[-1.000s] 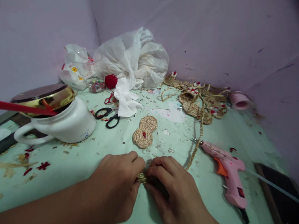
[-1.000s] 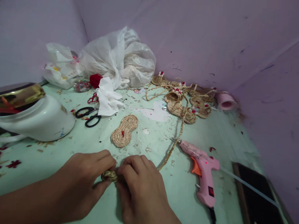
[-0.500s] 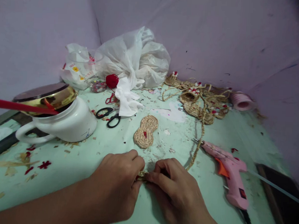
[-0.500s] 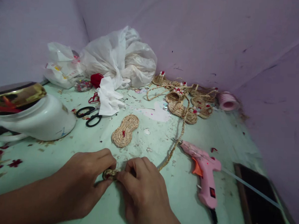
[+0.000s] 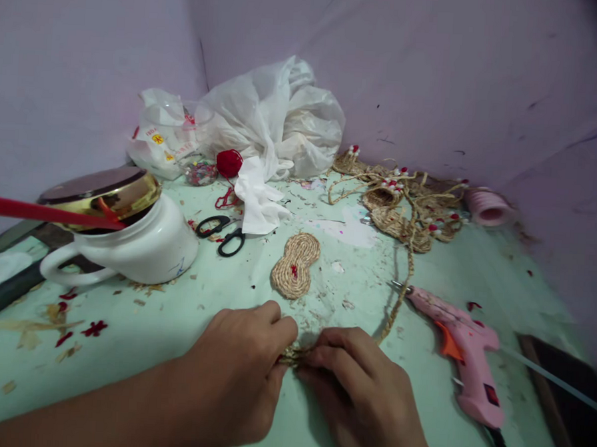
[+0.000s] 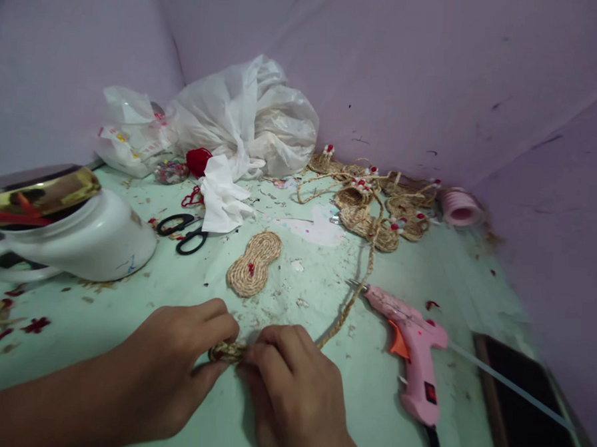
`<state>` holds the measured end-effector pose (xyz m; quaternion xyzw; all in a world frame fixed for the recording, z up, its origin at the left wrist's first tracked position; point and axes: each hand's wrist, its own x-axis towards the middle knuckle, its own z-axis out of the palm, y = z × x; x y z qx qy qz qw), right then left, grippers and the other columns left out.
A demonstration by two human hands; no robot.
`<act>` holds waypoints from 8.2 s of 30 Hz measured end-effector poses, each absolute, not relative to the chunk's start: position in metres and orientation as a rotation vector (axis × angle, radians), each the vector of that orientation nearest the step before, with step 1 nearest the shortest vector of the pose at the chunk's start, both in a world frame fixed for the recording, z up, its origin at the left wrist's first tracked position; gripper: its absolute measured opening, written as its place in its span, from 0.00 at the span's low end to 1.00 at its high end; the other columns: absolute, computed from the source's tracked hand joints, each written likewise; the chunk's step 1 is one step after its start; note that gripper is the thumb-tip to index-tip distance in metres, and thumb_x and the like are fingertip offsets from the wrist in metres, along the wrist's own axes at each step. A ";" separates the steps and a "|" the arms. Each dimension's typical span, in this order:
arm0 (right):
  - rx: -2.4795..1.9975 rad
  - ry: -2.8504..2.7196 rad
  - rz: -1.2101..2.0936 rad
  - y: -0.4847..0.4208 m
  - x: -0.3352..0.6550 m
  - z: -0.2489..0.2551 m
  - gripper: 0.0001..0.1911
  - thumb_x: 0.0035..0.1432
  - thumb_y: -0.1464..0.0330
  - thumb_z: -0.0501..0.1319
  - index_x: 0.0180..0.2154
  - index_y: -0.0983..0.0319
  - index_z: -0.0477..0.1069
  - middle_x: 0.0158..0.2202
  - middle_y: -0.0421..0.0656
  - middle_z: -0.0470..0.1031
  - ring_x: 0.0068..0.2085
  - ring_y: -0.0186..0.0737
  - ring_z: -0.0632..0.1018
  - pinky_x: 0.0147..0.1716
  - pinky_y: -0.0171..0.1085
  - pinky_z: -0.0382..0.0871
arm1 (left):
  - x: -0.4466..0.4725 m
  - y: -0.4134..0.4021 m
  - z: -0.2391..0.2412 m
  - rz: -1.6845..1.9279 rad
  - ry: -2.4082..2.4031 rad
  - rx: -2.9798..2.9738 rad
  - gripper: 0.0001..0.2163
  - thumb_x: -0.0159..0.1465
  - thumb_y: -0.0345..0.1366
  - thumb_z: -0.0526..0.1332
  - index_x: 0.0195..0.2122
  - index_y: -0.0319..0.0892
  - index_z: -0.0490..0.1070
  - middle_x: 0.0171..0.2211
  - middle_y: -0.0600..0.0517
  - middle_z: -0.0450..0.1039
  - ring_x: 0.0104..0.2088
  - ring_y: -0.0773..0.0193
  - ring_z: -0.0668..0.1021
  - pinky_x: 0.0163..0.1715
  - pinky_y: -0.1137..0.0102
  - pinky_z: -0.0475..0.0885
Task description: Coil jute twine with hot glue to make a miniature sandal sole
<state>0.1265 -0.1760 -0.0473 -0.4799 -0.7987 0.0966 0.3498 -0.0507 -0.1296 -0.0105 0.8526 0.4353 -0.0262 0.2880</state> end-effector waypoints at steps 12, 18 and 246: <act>-1.306 -2.094 0.466 -0.173 0.122 -0.042 0.15 0.55 0.78 0.57 0.45 0.60 0.66 0.36 0.44 0.75 0.36 0.43 0.70 0.31 0.40 0.69 | -0.051 -0.130 -0.010 -0.067 1.112 2.258 0.07 0.56 0.28 0.53 0.35 0.45 0.63 0.36 0.50 0.67 0.33 0.58 0.72 0.30 0.64 0.66; -1.421 -2.144 0.469 -0.169 0.126 -0.033 0.20 0.54 0.75 0.57 0.50 0.62 0.62 0.33 0.45 0.73 0.36 0.45 0.71 0.29 0.41 0.69 | -0.049 -0.128 -0.008 -0.093 1.172 2.243 0.04 0.56 0.30 0.53 0.33 0.44 0.61 0.35 0.51 0.67 0.34 0.57 0.72 0.30 0.63 0.65; -1.221 -2.274 0.222 -0.173 0.127 -0.038 0.09 0.52 0.78 0.56 0.32 0.62 0.72 0.32 0.44 0.73 0.32 0.41 0.69 0.30 0.40 0.59 | -0.047 -0.118 -0.012 0.094 1.394 2.282 0.05 0.50 0.31 0.56 0.19 0.45 0.69 0.22 0.54 0.72 0.25 0.61 0.72 0.24 0.70 0.59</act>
